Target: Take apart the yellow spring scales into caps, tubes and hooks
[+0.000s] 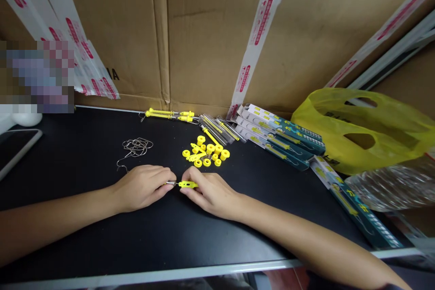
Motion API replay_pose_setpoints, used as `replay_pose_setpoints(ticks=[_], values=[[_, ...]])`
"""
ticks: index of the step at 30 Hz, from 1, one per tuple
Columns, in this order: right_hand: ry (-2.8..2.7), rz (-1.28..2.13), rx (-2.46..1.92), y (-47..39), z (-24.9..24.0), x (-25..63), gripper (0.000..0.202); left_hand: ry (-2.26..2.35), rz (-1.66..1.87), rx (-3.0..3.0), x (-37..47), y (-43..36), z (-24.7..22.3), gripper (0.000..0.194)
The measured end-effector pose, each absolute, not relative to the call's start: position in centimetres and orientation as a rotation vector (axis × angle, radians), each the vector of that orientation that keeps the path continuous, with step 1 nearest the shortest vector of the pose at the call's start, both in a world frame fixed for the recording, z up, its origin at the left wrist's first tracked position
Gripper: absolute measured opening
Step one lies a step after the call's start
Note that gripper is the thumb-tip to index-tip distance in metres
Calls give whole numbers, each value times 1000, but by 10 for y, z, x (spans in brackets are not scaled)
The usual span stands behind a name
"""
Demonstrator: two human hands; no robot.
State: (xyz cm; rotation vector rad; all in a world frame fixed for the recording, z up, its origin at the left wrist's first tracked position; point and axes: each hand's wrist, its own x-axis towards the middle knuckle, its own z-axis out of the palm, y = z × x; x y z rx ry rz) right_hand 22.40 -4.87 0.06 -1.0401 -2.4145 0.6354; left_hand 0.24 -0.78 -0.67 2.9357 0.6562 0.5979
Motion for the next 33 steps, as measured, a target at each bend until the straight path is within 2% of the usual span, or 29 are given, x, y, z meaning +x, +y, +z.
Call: replay_pose_setpoints(ticks=[8,33], values=[[-2425,601,-1035,-47,0,222,22,620,574,2950,2,-8,-7,28],[-2453,596,-990,-47,-1,224,13,554,634,2947,1,-7,-7,16]])
